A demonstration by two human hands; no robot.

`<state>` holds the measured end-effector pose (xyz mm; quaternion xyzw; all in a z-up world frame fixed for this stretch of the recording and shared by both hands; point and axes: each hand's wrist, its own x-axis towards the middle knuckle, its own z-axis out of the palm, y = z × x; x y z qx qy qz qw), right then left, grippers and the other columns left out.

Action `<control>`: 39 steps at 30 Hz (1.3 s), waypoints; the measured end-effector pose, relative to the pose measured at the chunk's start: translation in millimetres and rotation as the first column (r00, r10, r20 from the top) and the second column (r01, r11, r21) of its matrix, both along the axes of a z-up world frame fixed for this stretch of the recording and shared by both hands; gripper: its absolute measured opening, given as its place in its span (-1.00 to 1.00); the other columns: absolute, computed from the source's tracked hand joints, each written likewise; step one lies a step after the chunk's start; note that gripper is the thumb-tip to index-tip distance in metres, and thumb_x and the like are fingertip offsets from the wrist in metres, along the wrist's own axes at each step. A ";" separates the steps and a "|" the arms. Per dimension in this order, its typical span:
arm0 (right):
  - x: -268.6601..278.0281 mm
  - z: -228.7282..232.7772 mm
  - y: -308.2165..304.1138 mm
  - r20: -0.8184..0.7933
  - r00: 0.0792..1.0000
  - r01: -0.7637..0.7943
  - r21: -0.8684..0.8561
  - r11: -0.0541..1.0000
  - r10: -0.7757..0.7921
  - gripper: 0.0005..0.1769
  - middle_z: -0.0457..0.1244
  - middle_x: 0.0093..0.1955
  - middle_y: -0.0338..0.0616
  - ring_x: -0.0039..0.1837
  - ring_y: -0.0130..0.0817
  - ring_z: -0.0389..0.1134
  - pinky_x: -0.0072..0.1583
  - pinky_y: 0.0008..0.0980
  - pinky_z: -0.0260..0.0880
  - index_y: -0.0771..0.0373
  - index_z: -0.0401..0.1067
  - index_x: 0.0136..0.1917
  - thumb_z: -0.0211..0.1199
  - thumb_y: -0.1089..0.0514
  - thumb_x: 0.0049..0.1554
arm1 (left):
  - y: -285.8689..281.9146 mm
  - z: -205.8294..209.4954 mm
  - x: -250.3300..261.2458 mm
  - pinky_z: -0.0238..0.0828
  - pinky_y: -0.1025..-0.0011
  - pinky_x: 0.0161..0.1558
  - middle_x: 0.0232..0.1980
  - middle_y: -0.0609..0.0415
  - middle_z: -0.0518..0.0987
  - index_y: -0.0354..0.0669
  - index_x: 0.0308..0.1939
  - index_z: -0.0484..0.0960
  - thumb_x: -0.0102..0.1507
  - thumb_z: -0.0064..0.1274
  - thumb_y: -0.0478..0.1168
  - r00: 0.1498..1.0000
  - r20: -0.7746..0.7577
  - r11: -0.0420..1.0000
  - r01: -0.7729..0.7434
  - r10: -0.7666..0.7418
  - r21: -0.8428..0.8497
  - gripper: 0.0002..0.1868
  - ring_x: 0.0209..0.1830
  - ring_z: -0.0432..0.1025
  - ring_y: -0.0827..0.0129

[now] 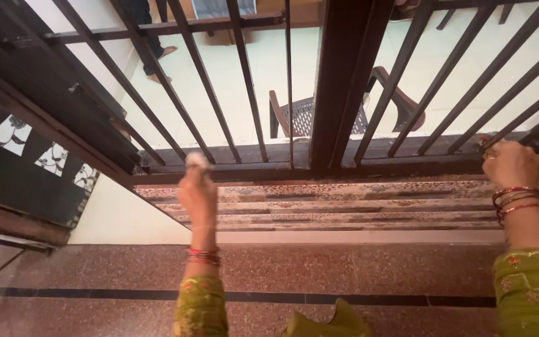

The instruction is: The person cleans the bars and frame of a metal gate by hand using a cloth.

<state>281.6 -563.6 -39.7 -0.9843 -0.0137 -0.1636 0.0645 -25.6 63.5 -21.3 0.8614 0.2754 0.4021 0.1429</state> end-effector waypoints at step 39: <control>-38.1 20.8 38.0 0.208 0.949 -0.256 0.066 0.964 0.238 -0.86 0.35 0.07 0.06 0.13 0.01 0.42 0.09 -0.04 0.47 0.23 0.54 -0.16 0.24 0.35 -0.01 | -318.1 40.0 126.5 0.48 0.12 -0.22 -0.11 -0.16 0.66 -0.30 -0.14 0.63 0.22 0.10 -0.38 0.771 0.031 0.758 0.617 -0.636 0.211 -0.86 -0.28 0.50 -0.01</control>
